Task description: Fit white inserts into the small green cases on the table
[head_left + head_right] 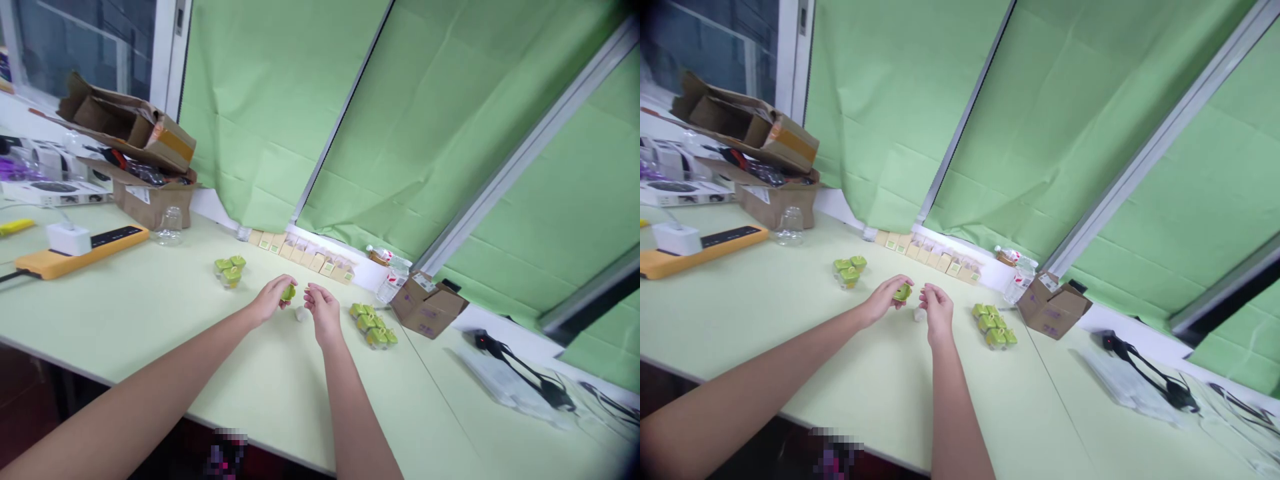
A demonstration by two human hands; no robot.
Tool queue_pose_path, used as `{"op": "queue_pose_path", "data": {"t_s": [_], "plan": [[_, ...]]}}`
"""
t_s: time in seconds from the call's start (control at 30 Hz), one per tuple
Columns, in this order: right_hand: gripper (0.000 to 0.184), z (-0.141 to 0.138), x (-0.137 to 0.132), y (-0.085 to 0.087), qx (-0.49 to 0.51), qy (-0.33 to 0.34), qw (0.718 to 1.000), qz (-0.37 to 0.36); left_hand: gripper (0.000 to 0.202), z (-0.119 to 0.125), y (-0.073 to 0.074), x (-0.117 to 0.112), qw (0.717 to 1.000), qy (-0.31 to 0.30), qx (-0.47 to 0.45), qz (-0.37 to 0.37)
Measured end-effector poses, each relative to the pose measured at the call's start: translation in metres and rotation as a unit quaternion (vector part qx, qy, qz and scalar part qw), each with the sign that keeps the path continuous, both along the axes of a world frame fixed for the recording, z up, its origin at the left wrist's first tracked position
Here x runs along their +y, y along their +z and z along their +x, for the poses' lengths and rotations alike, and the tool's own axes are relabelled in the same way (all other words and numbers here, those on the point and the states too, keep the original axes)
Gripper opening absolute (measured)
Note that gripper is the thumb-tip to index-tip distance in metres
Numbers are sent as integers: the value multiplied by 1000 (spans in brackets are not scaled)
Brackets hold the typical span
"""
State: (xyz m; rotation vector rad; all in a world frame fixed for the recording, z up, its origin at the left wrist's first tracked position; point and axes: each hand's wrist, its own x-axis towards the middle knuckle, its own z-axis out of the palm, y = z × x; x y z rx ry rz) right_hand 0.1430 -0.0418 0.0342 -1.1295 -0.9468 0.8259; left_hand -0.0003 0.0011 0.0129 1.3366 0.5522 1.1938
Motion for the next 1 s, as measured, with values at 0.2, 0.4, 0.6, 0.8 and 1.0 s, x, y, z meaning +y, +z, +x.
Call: {"op": "queue_pose_path", "data": {"t_s": [0.2, 0.4, 0.6, 0.8, 1.0], "plan": [[28, -13, -17, 13, -272, -59, 952, 128, 42, 0, 2, 10, 991, -54, -89, -85], [15, -26, -27, 11, -539, -72, 816, 198, 44, 0, 1, 7, 988, -86, -109, -68], [22, -24, -23, 6, -654, -76, 723, 210, 37, 5, -4, 7, 992, -86, -57, -78], [18, -23, -21, 2, -670, -90, 716, 176, 34, 4, -4, -1, 996, -84, -9, -37], [18, -18, -19, 2, -592, -116, 784, 147, 43, 3, -6, 5, 985, -131, -81, -78]]}}
